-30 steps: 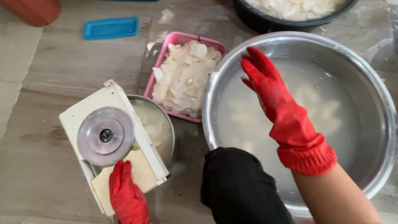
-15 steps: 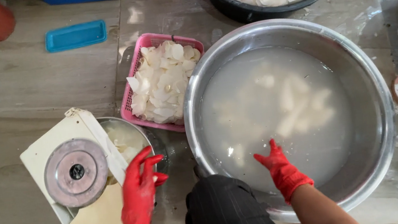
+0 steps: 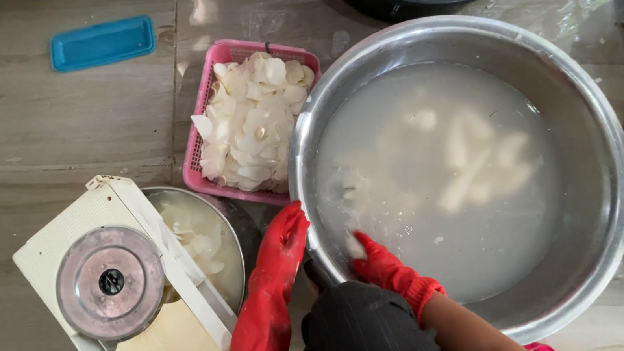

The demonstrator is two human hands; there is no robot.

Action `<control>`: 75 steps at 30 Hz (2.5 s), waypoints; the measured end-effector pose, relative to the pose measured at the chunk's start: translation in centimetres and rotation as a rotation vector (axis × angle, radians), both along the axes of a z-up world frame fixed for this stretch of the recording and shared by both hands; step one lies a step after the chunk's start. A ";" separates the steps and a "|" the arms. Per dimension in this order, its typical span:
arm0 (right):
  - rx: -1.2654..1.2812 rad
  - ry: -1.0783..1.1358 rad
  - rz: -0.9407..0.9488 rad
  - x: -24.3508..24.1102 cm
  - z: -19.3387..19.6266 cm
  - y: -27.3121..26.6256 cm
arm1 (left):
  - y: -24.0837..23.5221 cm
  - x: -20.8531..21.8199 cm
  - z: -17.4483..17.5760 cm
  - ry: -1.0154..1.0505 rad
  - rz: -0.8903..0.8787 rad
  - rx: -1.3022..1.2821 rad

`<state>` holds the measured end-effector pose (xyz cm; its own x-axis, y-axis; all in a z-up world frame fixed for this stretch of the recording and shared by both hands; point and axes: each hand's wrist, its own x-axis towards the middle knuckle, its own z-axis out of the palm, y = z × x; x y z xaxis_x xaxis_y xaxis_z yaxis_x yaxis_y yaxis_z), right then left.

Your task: The person sits on the floor and uses a manual rotary slicer to slice white vegetable pieces. They repeatedly pick up pieces from a large metal basin of water, place them on the slicer, and push them through the blade, collecting the sliced pieces in a pink basket.

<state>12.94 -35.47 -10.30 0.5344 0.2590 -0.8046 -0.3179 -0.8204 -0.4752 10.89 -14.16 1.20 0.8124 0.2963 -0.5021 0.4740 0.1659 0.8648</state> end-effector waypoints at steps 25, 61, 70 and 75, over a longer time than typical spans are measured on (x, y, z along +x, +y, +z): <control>0.936 -0.019 0.195 6.8 29.3 13.1 | 2.7 -3.2 16.3 -0.478 0.616 -0.335; 0.640 -0.165 -0.057 -6.0 21.9 23.3 | 9.9 -13.8 6.1 0.402 0.224 1.391; 0.659 -0.132 -0.101 -6.0 21.8 23.3 | 12.5 -11.6 4.0 0.310 0.337 1.475; 0.663 -0.130 -0.098 -6.0 21.0 23.6 | 9.9 -14.8 5.2 0.401 0.200 1.354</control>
<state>6.99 -11.87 10.69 0.6623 0.6202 -0.4203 -0.2820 -0.3134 -0.9068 -3.87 -4.26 6.39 0.5732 0.8161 0.0739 0.7882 -0.5737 0.2227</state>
